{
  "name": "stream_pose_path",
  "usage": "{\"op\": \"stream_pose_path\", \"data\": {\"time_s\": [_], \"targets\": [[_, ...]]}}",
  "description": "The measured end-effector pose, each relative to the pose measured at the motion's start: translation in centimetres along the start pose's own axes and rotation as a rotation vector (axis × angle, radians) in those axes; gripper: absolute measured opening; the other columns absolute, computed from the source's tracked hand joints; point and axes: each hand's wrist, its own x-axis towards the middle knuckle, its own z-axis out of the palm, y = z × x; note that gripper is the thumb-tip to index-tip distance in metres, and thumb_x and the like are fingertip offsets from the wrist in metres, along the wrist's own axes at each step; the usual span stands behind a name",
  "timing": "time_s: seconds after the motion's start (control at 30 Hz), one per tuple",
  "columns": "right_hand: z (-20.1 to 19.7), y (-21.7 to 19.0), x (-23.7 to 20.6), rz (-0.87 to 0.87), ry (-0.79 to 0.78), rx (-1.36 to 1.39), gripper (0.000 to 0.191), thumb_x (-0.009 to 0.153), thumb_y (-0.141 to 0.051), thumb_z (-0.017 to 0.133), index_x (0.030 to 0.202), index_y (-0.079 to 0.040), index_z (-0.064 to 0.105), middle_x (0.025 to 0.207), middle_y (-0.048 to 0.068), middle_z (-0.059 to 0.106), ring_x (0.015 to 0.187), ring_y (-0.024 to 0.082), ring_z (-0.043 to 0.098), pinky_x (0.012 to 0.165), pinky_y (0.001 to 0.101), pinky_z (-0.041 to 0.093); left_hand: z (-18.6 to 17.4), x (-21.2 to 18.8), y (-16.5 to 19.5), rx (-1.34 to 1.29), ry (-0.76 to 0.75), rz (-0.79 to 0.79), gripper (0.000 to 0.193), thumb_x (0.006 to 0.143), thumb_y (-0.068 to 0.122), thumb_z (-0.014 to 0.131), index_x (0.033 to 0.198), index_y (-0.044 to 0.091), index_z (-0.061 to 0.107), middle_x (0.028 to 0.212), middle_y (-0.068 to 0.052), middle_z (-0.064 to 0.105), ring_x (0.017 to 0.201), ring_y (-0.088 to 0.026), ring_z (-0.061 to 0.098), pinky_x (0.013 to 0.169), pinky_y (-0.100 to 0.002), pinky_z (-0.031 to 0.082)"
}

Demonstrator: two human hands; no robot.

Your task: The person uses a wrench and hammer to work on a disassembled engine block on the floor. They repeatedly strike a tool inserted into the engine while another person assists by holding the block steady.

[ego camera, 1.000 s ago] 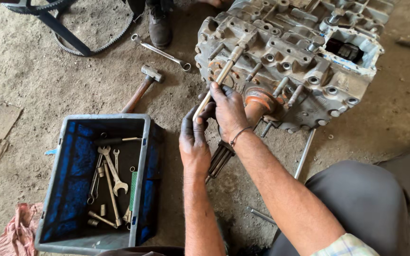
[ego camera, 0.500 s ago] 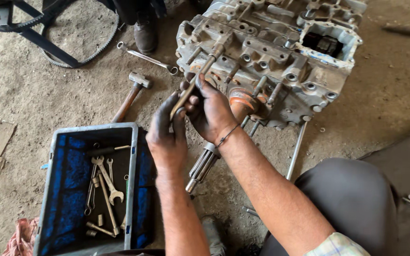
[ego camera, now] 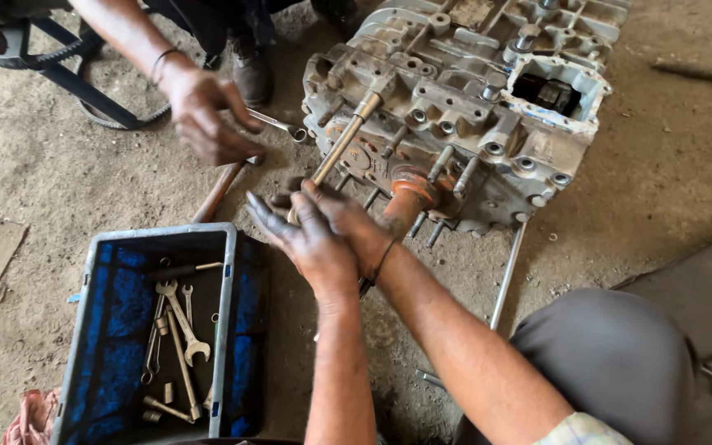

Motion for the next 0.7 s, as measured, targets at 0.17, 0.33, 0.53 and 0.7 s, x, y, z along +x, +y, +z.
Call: {"op": "stream_pose_path", "data": {"time_s": [0.17, 0.33, 0.53, 0.7], "targets": [[0.3, 2.1, -0.6, 0.027, 0.227, -0.112, 0.038, 0.101, -0.039, 0.057, 0.125, -0.011, 0.064, 0.106, 0.001, 0.076, 0.100, 0.014, 0.069, 0.081, 0.0274, 0.057, -0.1, 7.8, -0.3, -0.179, -0.113, -0.216, 0.051, 0.113, 0.040, 0.044, 0.153, 0.008, 0.046, 0.130, -0.018, 0.072, 0.116, -0.028, 0.068, 0.103, -0.041, 0.055], [1.0, 0.2, -1.0, -0.132, -0.025, -0.079, 0.030, 0.105, -0.031, 0.069, 0.126, -0.009, 0.068, 0.096, 0.002, 0.066, 0.073, 0.009, 0.055, 0.061, 0.0261, 0.047, -2.4, 11.7, 0.7, -1.009, -0.335, -1.051, 0.061, 0.103, 0.048, 0.052, 0.141, 0.001, 0.059, 0.126, -0.019, 0.070, 0.099, -0.025, 0.067, 0.080, -0.034, 0.055], [0.5, -1.5, -0.1, 0.037, 0.088, -0.072, 0.024, 0.095, -0.019, 0.071, 0.113, -0.004, 0.067, 0.090, 0.003, 0.073, 0.074, 0.010, 0.067, 0.064, 0.0238, 0.055, -0.9, 5.0, 3.6, -1.182, 0.286, -0.804, 0.045, 0.102, 0.023, 0.046, 0.141, 0.001, 0.052, 0.115, -0.011, 0.073, 0.100, -0.020, 0.069, 0.088, -0.030, 0.055], [0.5, -0.4, -0.2, -0.074, 0.033, -0.024, 0.021, 0.101, -0.028, 0.072, 0.104, -0.007, 0.069, 0.078, -0.004, 0.062, 0.063, 0.006, 0.053, 0.052, 0.0213, 0.043, 0.4, 11.4, -2.4, -0.571, -0.336, -0.503, 0.062, 0.103, 0.041, 0.052, 0.147, -0.003, 0.053, 0.111, -0.022, 0.076, 0.097, -0.032, 0.075, 0.089, -0.040, 0.062]]}}
